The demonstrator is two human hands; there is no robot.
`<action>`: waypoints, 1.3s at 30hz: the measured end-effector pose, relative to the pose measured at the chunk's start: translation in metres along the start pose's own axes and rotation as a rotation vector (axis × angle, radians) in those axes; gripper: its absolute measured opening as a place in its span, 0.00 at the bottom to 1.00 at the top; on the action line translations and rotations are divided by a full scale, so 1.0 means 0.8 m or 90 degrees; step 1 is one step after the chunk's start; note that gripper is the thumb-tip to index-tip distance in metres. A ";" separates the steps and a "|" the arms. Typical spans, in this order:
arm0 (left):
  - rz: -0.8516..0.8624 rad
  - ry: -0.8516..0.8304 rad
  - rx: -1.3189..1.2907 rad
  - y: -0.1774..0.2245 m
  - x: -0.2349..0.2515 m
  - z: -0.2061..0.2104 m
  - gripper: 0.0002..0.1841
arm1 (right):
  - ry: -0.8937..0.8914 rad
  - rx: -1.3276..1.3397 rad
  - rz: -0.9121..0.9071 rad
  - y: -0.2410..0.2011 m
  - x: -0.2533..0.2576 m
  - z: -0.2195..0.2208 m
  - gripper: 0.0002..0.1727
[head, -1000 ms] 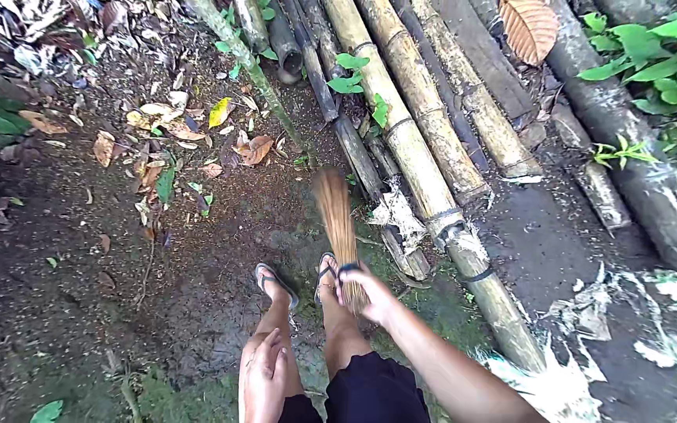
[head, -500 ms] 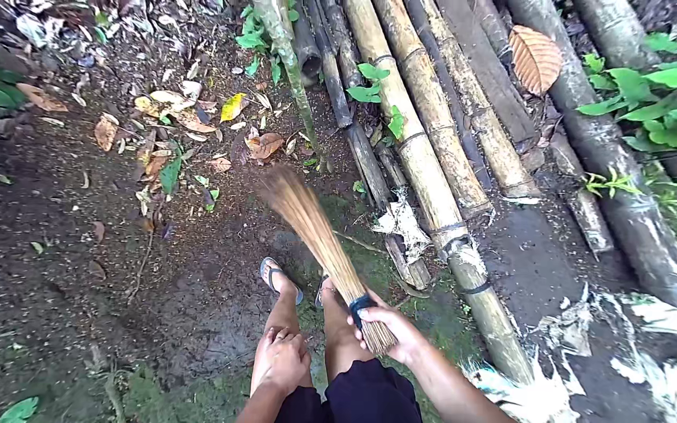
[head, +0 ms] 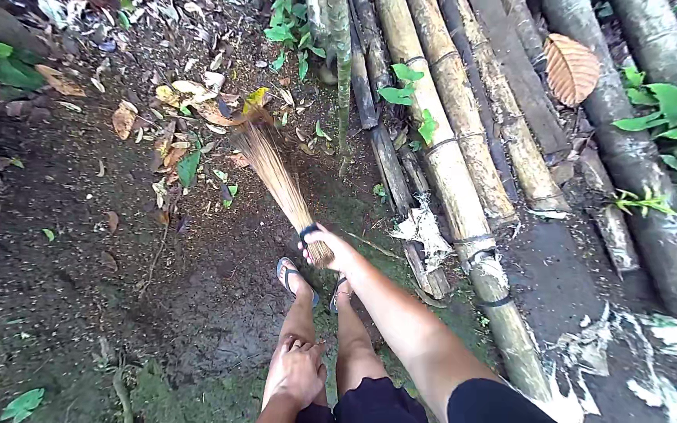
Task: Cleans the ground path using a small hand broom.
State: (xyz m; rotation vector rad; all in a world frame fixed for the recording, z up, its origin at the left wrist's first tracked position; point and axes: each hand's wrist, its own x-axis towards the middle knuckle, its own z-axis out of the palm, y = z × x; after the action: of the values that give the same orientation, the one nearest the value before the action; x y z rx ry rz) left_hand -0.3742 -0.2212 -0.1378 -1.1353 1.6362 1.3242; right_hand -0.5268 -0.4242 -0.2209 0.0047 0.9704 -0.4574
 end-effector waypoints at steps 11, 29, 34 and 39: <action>-0.055 0.010 -0.113 -0.020 -0.020 -0.018 0.35 | 0.261 0.257 0.014 0.140 -0.132 0.143 0.31; 0.050 0.027 -0.083 -0.052 -0.001 -0.024 0.26 | 0.274 0.170 -0.054 0.102 -0.196 0.065 0.43; 0.020 0.056 -0.078 -0.051 0.005 -0.029 0.27 | 0.330 0.271 -0.097 0.033 -0.055 -0.006 0.11; -0.013 0.072 -0.083 -0.037 0.018 -0.049 0.26 | 0.105 0.135 0.020 0.007 0.035 0.034 0.16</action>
State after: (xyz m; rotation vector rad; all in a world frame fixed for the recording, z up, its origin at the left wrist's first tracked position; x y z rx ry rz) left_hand -0.3519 -0.2644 -0.1526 -1.3228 1.6329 1.3919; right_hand -0.4894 -0.4352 -0.2288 0.2524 1.0780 -0.5354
